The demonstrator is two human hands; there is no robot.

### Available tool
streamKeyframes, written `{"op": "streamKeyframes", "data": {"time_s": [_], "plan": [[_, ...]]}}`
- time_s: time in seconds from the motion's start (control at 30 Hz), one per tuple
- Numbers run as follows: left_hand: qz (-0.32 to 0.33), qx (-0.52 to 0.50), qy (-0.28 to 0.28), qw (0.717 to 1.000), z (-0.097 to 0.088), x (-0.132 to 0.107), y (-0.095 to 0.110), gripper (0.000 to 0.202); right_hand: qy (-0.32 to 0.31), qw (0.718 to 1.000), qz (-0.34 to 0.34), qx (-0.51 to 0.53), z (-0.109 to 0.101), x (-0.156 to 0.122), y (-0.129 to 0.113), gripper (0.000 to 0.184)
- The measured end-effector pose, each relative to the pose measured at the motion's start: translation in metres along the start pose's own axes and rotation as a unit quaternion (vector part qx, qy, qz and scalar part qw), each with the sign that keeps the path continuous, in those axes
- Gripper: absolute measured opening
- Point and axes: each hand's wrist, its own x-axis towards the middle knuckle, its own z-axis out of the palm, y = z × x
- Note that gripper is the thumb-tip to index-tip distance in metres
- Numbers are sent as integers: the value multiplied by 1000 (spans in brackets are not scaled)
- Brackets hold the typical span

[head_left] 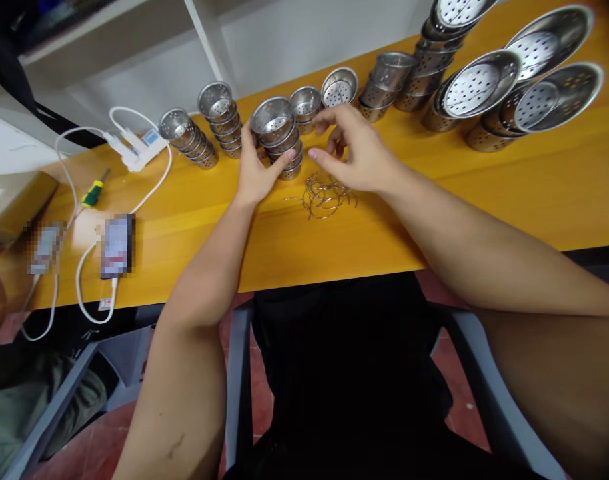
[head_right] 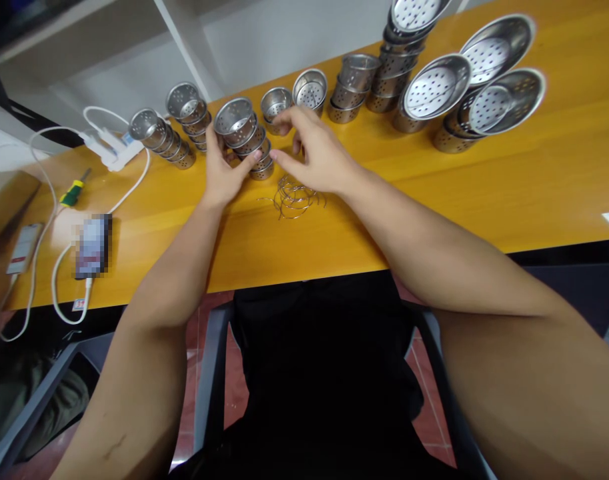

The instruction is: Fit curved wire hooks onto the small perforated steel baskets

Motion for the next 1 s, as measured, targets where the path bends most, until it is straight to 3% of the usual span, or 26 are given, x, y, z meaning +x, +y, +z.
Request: {"op": "streamKeyframes", "data": {"time_s": [0.13,0.23,0.4,0.57,0.7,0.83,1.0], "plan": [[-5,15,-1,1000,11,-3,12,134,13,1000,-25,-15,-3,-3,-15,110],[-16,28,-16,999,20,-2,19,120,-10,997,-48,-55,-2,-3,-25,115],[-18,36,-43,998,24,-4,34,110,-21,994,-46,-98,4,3,-30,103],[-14,47,-45,998,25,-7,46,95,-48,994,-82,-60,10,11,-24,89],[-8,25,-65,998,24,-7,41,87,-69,994,-70,-54,9,11,-30,72],[-14,23,-67,997,22,-8,31,82,-101,993,-24,-58,3,10,-42,69],[-14,18,-54,998,23,-9,30,78,-106,992,-35,-52,-2,13,-48,64]]}}
